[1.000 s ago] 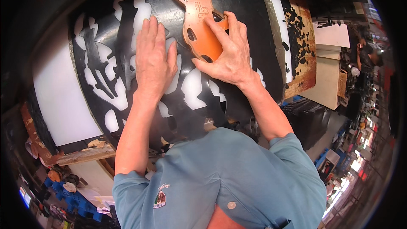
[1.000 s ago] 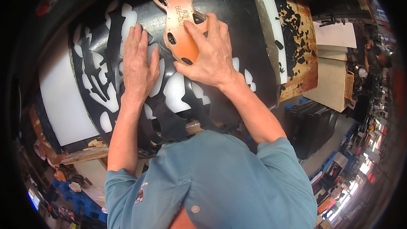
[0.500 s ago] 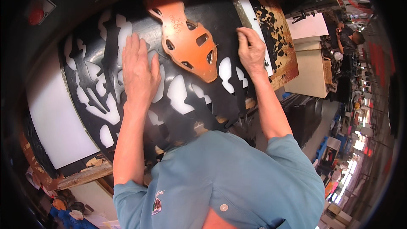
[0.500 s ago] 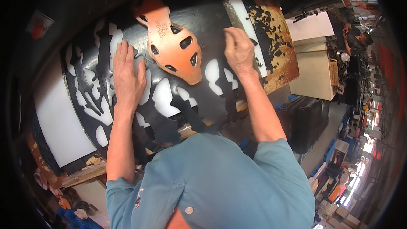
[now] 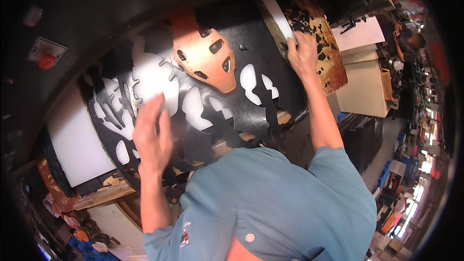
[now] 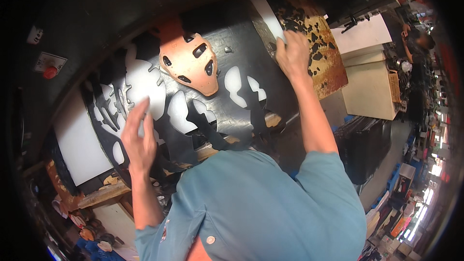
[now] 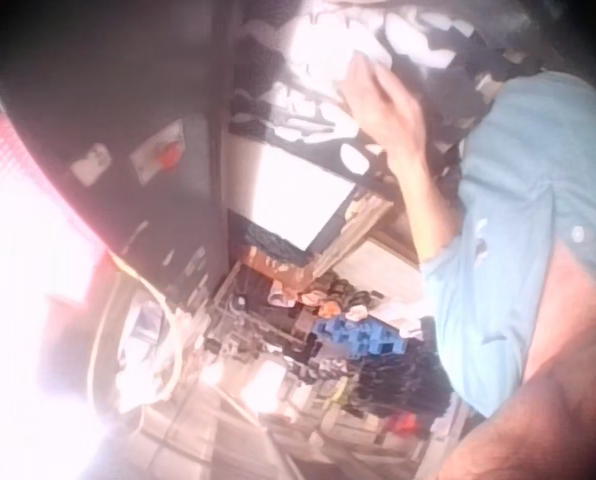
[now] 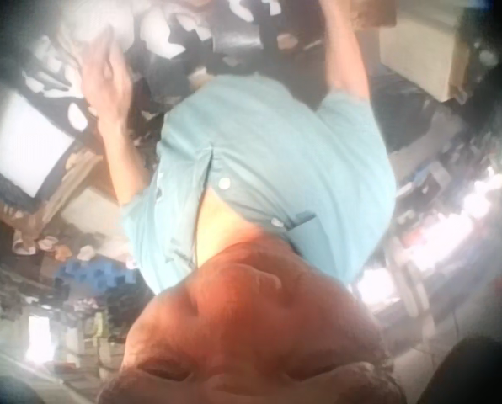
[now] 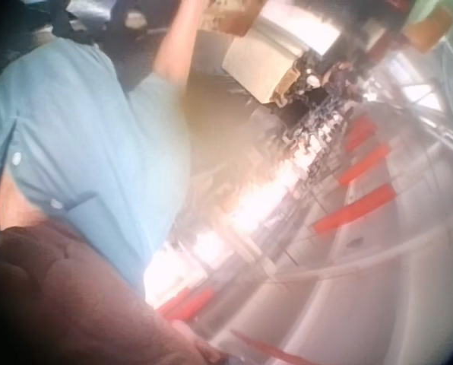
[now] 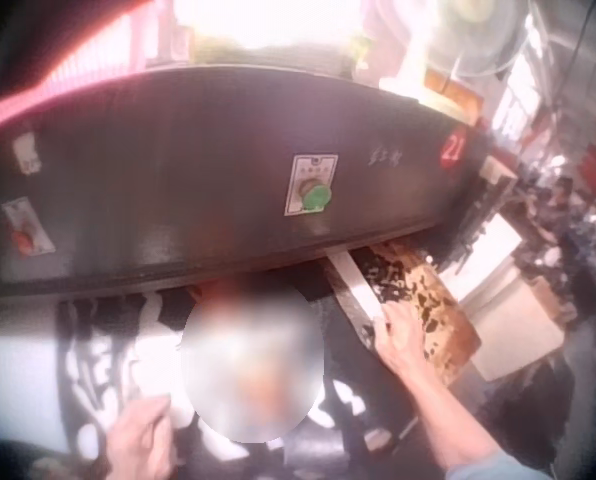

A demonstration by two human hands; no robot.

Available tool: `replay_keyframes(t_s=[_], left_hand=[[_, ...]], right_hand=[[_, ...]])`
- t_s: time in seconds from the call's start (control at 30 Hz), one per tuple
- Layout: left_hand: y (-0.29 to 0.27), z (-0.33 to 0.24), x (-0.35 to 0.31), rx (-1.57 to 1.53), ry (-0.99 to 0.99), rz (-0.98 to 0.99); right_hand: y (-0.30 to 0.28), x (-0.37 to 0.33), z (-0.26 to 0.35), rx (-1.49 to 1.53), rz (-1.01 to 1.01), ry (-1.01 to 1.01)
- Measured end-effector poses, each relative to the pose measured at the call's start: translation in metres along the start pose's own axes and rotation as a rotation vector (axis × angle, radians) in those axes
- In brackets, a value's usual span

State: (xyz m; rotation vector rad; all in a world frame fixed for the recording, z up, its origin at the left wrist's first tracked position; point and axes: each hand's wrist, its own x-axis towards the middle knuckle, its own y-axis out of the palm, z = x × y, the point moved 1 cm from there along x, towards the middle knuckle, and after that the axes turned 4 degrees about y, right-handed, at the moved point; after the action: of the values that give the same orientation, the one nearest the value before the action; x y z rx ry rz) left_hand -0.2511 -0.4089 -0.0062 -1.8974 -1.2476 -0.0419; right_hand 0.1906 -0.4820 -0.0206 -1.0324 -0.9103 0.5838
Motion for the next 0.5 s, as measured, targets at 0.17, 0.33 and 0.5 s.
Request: replay_keyframes(t_s=[0.17, 0.33, 0.5], left_hand=[[0.013, -0.048, -0.069, -0.17, 0.006, -0.049], [0.049, -0.04, -0.086, 0.073, 0.148, -0.097], [0.05, -0.038, -0.088, 0.115, 0.18, -0.13]], right_hand=[[-0.012, -0.045, 0.054, 0.481, -0.07, -0.378], [0.024, -0.029, 0.081, 0.408, 0.008, -0.646], [0.005, -0.026, 0.007, 0.278, -0.209, -0.418]])
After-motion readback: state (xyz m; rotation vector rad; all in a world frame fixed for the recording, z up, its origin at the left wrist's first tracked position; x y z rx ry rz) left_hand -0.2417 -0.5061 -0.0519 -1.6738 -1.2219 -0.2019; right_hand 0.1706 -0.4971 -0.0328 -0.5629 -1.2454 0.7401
